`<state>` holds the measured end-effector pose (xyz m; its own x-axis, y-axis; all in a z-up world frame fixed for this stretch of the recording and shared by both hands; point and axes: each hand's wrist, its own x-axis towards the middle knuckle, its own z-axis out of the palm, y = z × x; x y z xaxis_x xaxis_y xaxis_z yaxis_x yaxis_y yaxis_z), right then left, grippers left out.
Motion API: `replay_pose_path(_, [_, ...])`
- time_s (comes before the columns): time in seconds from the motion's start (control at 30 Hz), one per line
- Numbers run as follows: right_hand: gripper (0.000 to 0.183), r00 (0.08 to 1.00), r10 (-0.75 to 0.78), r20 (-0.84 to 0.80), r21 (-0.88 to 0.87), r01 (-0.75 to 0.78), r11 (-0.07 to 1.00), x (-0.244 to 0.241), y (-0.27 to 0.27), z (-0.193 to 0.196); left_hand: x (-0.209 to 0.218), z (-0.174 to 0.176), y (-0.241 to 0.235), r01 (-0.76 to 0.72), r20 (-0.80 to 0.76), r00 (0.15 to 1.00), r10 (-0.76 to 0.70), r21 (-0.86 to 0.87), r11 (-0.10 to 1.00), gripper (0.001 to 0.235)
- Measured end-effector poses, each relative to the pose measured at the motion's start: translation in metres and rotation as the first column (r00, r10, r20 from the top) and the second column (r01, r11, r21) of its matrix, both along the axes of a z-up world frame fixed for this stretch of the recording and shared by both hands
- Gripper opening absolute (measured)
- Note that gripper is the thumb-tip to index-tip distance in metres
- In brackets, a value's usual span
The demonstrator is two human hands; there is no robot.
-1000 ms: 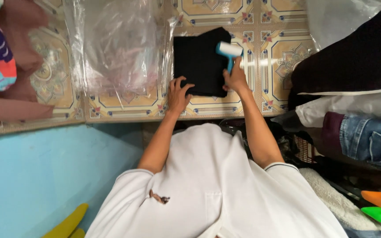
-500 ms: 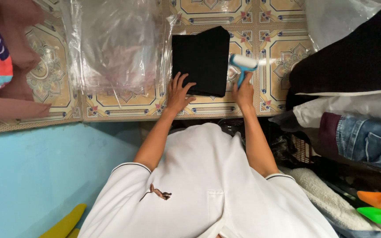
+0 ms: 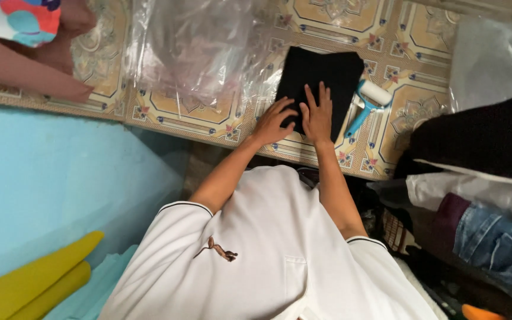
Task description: The person uses a lint roller to clean a black garment laid on a tiled surface, then folds the garment and places it into a clear plastic bag. The person smooths the bag after insertion.
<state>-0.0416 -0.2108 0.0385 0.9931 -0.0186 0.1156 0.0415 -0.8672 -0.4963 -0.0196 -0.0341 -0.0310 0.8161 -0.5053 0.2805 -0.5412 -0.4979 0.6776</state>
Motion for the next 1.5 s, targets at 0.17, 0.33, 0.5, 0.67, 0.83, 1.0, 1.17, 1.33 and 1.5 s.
replay_pose_path(0.17, [0.051, 0.992, -0.068, -0.103, -0.096, 0.058, 0.994, 0.008, -0.009, -0.043, 0.024, 0.046, 0.07, -0.455, 0.15, 0.888, 0.435, 0.146, 0.879, 0.051])
replay_pose_path(0.33, [0.056, 0.997, -0.081, 0.02, -0.13, 0.083, 0.988, 0.035, 0.032, -0.017, 0.038, 0.032, 0.123, -0.492, -0.012, 0.832, 0.555, 0.447, 0.747, 0.065])
replay_pose_path(0.5, [0.058, 0.93, 0.35, 0.113, 0.039, -0.356, 0.934, 0.063, 0.105, -0.012, 0.05, 0.026, 0.13, -0.471, 0.004, 0.839, 0.545, 0.508, 0.721, 0.055])
replay_pose_path(0.67, [0.075, 0.916, 0.399, -0.036, -0.028, -0.4, 0.916, 0.099, 0.139, -0.068, 0.061, 0.034, 0.133, -0.499, -0.017, 0.82, 0.573, 0.471, 0.728, 0.057])
replay_pose_path(0.83, [0.092, 0.957, 0.29, -0.021, 0.08, -0.287, 0.955, 0.101, 0.146, -0.044, 0.076, 0.005, 0.145, -0.572, 0.097, 0.799, 0.594, 0.431, 0.699, 0.073])
replay_pose_path(1.0, [0.101, 0.998, 0.043, 0.042, -0.045, -0.041, 0.998, 0.095, 0.14, -0.052, 0.095, -0.023, 0.152, -0.665, 0.131, 0.729, 0.672, 0.369, 0.649, 0.043])
replay_pose_path(1.17, [0.056, 0.988, 0.08, 0.132, 0.194, -0.105, 0.975, 0.114, 0.137, -0.079, 0.082, 0.041, 0.143, -0.669, 0.102, 0.73, 0.676, 0.312, 0.675, 0.047])
replay_pose_path(1.33, [0.042, 0.982, -0.034, 0.186, 0.497, -0.064, 0.865, 0.123, 0.15, -0.048, 0.073, 0.037, 0.131, -0.442, 0.127, 0.897, 0.424, 0.212, 0.871, 0.056])
replay_pose_path(1.5, [0.072, 0.986, -0.136, 0.095, 0.773, 0.013, 0.635, 0.12, 0.161, 0.007, 0.078, 0.007, 0.139, -0.526, 0.063, 0.844, 0.533, 0.297, 0.797, 0.055])
